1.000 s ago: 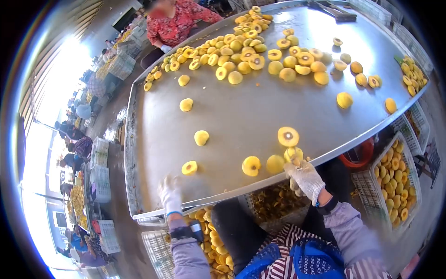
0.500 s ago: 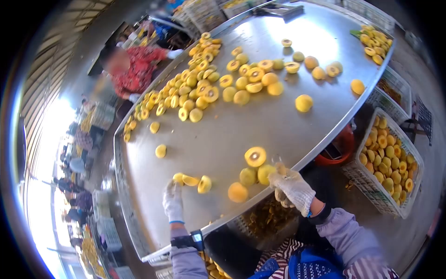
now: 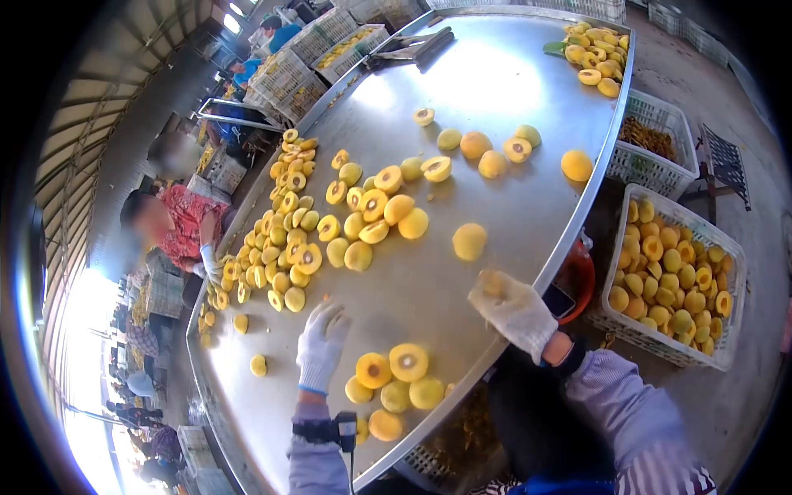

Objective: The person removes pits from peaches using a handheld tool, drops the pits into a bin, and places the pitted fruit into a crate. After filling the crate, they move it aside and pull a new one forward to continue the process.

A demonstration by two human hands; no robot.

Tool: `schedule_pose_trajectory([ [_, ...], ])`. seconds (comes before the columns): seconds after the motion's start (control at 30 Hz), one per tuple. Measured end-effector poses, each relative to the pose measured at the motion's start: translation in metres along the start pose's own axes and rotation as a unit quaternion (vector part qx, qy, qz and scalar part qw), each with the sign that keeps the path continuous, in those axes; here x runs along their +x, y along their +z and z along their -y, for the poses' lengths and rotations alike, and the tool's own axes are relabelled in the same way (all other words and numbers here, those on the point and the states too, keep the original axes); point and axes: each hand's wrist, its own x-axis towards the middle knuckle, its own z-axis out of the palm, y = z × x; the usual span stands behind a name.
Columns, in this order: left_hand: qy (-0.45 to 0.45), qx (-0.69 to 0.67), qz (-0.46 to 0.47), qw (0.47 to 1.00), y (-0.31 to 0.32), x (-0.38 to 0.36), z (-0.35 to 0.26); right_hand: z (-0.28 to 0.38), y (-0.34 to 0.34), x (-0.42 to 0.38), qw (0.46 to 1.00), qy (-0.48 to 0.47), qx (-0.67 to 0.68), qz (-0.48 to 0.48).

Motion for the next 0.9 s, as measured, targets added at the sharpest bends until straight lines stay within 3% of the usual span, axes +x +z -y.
schedule_pose_trajectory([
  [0.03, 0.064, 0.032, -0.005, 0.997, 0.012, 0.026, -0.017, 0.003, -0.004, 0.002, 0.998, 0.037, -0.052, 0.010],
  [0.07, 0.129, 0.064, -0.010, 0.989, 0.024, 0.053, -0.032, -0.006, -0.004, 0.007, 0.998, -0.025, -0.062, 0.001],
  [0.13, 0.142, 0.121, -0.001, 0.982, 0.049, 0.105, -0.063, -0.029, -0.002, 0.015, 0.985, -0.147, -0.085, -0.017],
  [0.2, 0.157, 0.085, -0.016, 0.984, 0.081, 0.157, -0.068, -0.028, -0.003, 0.019, 0.979, -0.164, -0.121, -0.025],
  [0.3, 0.093, 0.187, -0.033, 0.977, 0.112, 0.220, -0.079, -0.016, -0.008, 0.018, 0.959, -0.181, -0.217, -0.036],
  [0.4, -0.071, 0.188, 0.096, 0.975, 0.122, 0.251, -0.090, -0.013, -0.011, 0.018, 0.973, -0.134, -0.188, -0.020],
  [0.5, -0.028, 0.148, 0.093, 0.984, 0.124, 0.243, -0.083, -0.018, -0.011, 0.019, 0.971, -0.160, -0.178, -0.024],
  [0.57, 0.111, 0.189, 0.148, 0.964, 0.133, 0.225, -0.038, -0.018, -0.011, 0.020, 0.966, -0.180, -0.183, -0.027],
  [0.63, 0.131, 0.180, 0.177, 0.959, 0.120, 0.177, -0.034, -0.020, -0.012, 0.020, 0.959, -0.205, -0.193, -0.034],
  [0.67, 0.082, 0.150, 0.177, 0.969, 0.104, 0.143, -0.056, -0.019, -0.012, 0.020, 0.956, -0.215, -0.197, -0.034],
  [0.8, 0.154, 0.144, 0.268, 0.940, 0.062, 0.051, -0.058, -0.021, -0.013, 0.016, 0.947, -0.240, -0.210, -0.047],
  [0.9, 0.031, 0.076, 0.454, 0.887, 0.025, 0.063, -0.073, -0.023, -0.010, 0.014, 0.945, -0.243, -0.210, -0.059],
])
